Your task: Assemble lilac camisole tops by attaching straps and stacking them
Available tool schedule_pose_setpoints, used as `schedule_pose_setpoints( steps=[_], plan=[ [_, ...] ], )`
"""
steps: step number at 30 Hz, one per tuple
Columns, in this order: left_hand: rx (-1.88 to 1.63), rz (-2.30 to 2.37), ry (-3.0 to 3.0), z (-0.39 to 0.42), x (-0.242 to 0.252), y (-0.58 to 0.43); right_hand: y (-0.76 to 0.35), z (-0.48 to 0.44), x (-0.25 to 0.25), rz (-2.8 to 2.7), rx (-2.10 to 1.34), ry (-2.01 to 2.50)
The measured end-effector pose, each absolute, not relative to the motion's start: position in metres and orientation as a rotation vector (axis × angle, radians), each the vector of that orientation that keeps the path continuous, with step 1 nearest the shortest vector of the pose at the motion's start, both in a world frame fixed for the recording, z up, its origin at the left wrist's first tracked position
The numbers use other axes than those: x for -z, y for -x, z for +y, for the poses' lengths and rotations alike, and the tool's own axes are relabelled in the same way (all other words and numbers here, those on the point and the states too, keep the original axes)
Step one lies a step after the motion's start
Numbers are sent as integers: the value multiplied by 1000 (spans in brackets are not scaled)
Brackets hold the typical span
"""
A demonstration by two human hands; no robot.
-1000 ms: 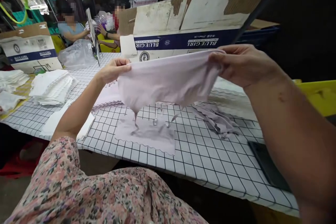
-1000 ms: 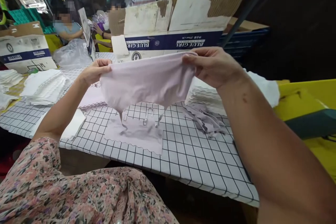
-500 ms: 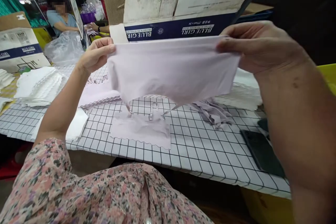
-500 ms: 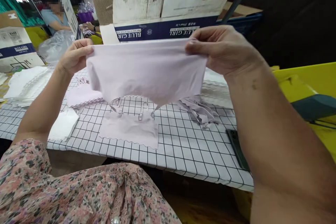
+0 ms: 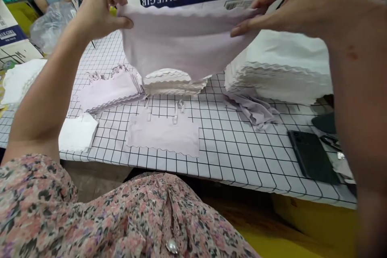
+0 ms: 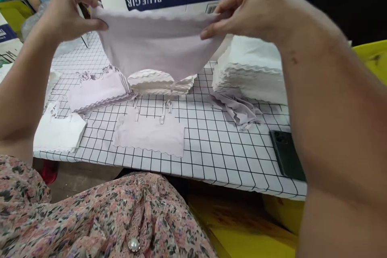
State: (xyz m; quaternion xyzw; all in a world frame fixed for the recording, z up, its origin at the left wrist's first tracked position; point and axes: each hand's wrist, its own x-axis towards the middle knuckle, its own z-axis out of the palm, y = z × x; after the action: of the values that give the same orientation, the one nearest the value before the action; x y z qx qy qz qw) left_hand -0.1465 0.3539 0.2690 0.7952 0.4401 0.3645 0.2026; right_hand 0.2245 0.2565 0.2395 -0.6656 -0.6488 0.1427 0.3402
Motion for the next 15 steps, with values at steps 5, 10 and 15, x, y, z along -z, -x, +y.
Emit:
schedule_pose_setpoints(
  steps=[5, 10, 15],
  plan=[
    [-884, 1237, -2095, 320, -142, 176, -232, 250, -125, -1985, -602, 1470],
    [-760, 1359, -1905, 259, -37, 194, -226, 208, -25, -1981, -546, 1560],
    [-743, 1248, -2123, 200, -9, 215, -227, 141, 16, -2093, -190, 1350]
  ],
)
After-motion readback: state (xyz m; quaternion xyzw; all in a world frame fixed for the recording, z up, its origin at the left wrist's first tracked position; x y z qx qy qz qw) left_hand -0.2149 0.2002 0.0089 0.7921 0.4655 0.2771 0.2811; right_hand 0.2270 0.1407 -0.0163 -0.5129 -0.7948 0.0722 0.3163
